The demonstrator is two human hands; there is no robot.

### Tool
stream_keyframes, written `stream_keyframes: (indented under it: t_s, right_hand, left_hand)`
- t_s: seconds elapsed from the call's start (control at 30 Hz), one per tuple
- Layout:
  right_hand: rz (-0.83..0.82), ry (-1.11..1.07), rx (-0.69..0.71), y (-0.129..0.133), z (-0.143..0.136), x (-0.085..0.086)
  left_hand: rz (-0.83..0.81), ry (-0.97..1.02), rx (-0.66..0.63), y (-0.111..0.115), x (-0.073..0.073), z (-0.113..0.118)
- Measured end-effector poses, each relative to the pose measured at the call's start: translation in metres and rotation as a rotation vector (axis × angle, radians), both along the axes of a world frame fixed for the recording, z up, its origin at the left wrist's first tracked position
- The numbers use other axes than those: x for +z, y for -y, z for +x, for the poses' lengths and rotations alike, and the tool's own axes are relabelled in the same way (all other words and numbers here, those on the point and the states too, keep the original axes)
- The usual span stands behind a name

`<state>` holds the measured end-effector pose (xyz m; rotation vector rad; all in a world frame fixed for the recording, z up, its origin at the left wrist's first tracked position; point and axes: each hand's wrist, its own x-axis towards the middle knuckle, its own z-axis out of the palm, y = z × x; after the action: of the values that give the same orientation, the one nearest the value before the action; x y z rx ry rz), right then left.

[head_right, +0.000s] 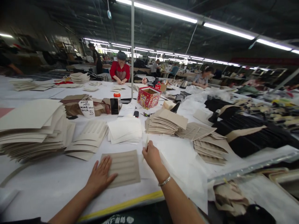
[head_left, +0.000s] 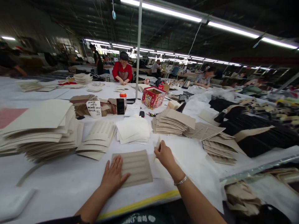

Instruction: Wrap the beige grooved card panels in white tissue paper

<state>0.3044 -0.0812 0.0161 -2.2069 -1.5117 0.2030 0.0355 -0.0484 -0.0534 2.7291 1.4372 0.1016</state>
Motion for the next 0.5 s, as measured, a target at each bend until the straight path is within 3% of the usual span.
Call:
stream_keyframes:
  t_s: [0.13,0.3,0.5]
  right_hand:
    - [0.124,-0.139,0.057,-0.016,-0.021,-0.009]
    - [0.275,-0.101,0.092,-0.025,-0.021,-0.011]
    - [0.236,-0.250,0.118,-0.017,-0.017,-0.016]
  left_hand:
    - [-0.001,-0.014,0.028,0.002,0.000,0.002]
    - [-0.055,-0.070,0.084,0.005,0.008,0.006]
    - [-0.029,-0.056,0.105,0.003,0.004,0.007]
